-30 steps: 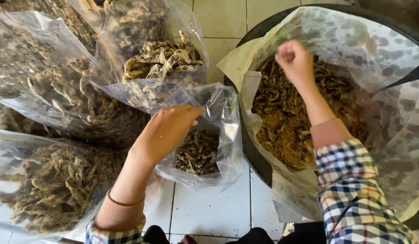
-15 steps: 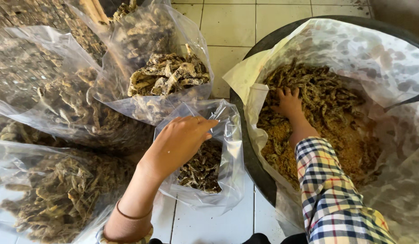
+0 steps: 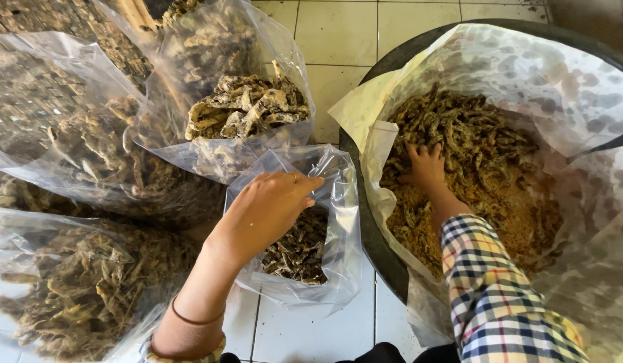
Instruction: The person repeatedly scoops dried fish from a large basin and places it into a clear plastic bag held open with the other hand. The person continues filling the bag until it is full, then sets it aside among other filled bags.
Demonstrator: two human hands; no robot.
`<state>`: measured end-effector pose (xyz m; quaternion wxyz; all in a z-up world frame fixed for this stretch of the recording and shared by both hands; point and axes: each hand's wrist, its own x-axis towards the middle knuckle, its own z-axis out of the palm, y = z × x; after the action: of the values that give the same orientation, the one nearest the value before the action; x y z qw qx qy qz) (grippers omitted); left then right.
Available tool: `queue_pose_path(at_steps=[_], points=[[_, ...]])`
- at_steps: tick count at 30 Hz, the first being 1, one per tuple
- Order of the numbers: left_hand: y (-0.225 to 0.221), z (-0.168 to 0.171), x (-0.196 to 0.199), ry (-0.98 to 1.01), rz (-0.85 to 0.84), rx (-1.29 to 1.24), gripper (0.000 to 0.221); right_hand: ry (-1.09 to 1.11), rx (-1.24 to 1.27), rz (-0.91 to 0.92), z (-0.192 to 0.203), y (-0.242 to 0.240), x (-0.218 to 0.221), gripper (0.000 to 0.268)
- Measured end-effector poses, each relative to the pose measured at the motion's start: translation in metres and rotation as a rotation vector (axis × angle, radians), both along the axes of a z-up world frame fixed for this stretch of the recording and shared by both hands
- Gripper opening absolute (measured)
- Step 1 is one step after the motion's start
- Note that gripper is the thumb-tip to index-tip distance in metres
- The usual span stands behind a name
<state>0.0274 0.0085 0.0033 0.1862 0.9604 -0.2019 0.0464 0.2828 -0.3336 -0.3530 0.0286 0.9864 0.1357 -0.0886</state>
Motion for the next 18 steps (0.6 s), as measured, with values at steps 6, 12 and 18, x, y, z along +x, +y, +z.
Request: queue_pose_path(at_steps=[6, 12, 18], points=[[-0.002, 0.002, 0.0, 0.027, 0.022, -0.019, 0.03, 0.048, -0.024, 0.035, 0.013, -0.002, -0.016, 0.112], [-0.009, -0.001, 0.002, 0.055, 0.014, -0.013, 0.024, 0.011, 0.003, 0.007, 0.005, 0.005, -0.013, 0.114], [-0.008, 0.003, 0.001, 0.024, 0.019, -0.053, 0.027, -0.16, -0.001, 0.166, -0.03, -0.012, -0.016, 0.087]])
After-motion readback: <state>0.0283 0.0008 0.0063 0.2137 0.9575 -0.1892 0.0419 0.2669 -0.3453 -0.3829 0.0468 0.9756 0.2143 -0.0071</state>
